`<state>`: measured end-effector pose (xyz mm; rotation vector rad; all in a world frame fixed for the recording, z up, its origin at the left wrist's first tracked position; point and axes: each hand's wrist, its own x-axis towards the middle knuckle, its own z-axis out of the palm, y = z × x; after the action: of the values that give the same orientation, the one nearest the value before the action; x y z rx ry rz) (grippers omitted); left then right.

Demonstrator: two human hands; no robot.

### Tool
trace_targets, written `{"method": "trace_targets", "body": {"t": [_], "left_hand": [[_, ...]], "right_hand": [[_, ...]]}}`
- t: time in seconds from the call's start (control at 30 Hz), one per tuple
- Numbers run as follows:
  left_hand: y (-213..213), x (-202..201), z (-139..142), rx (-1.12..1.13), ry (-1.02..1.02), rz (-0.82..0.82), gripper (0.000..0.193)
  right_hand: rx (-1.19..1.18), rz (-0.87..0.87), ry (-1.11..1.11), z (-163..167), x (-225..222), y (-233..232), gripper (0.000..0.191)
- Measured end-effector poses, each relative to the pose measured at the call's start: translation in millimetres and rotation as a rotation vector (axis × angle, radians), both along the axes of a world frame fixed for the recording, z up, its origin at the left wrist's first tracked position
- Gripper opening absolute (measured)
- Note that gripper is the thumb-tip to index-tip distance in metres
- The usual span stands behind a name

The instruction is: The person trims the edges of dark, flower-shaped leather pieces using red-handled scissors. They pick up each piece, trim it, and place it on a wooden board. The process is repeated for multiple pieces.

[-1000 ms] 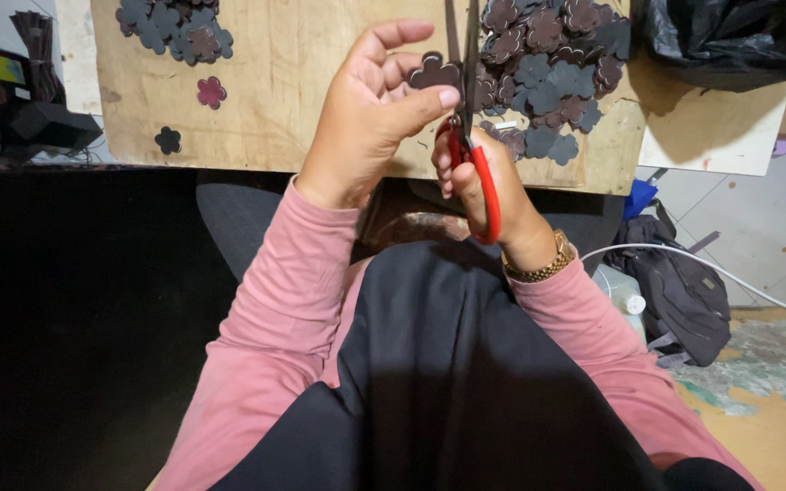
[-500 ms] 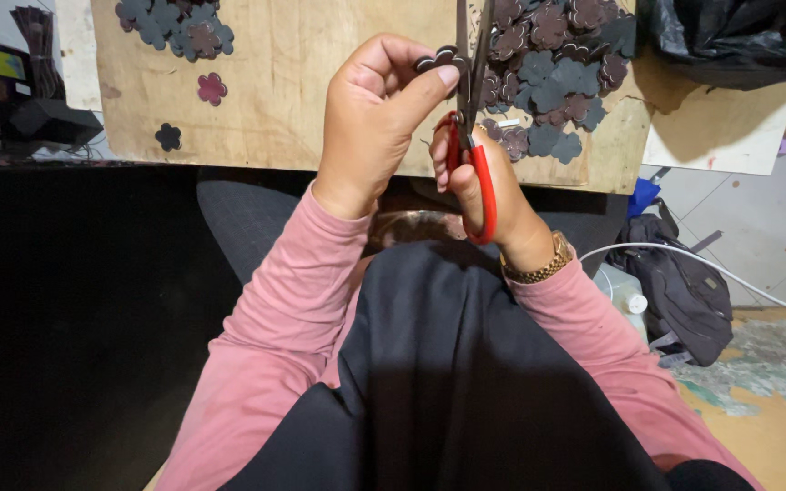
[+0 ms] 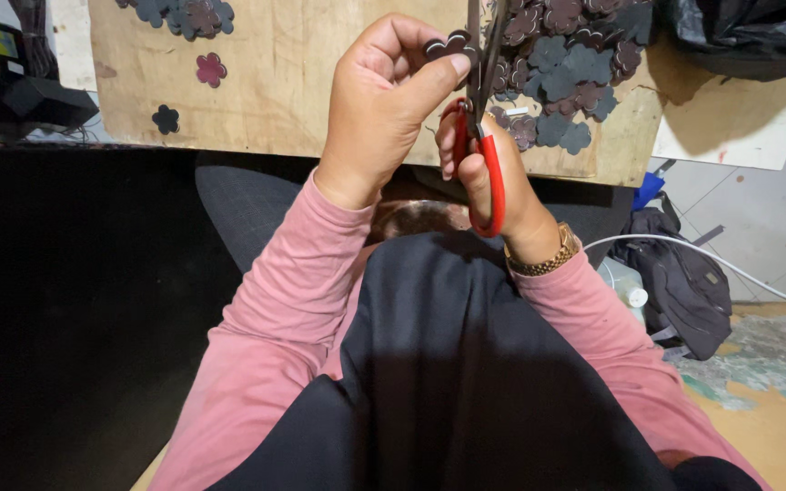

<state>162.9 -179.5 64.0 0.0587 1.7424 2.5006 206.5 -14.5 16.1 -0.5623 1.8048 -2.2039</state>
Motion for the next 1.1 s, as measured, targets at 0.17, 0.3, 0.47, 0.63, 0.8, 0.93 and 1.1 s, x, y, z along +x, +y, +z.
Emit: {"method": "trace_targets", "body": {"t": [0.17, 0.3, 0.47, 0.63, 0.8, 0.93, 1.1], "left_hand": [[-1.9, -0.3, -1.7, 0.033, 0.016, 0.008, 0.015], [-4.3, -0.5, -1.5, 0.056, 0.014, -0.003, 0.015], [-6.1, -1.1, 0.5, 0.065, 0.032, -0.01, 0.016], [-6.4, -2.0, 1.7, 0.082, 0.02, 0.014, 0.018], [-8.6, 0.2, 0.9, 0.081, 0.06, 0.019, 0.018], [-8.1, -0.5, 0.0, 0.069, 0.066, 0.037, 0.022], [-7.7, -0.6, 1.5, 0.099, 0.058, 0.042, 0.031]], "right_hand": [[-0.015, 0.02, -0.042, -1.0, -0.3, -0.6, 0.079], [-0.029, 0.018, -0.084, -1.0, 0.8, -0.9, 0.081], [-0.019, 0.034, -0.123, 0.2, 0.5, 1.4, 0.08], [-0.034, 0.043, -0.155, 1.4, 0.5, 2.1, 0.078], [-0.028, 0.061, -0.176, 1.3, 2.2, 3.0, 0.077], [-0.052, 0.061, -0.19, -0.8, 2.2, 2.9, 0.076], [-0.077, 0.078, -0.203, -3.4, 2.4, 2.7, 0.074]]}}
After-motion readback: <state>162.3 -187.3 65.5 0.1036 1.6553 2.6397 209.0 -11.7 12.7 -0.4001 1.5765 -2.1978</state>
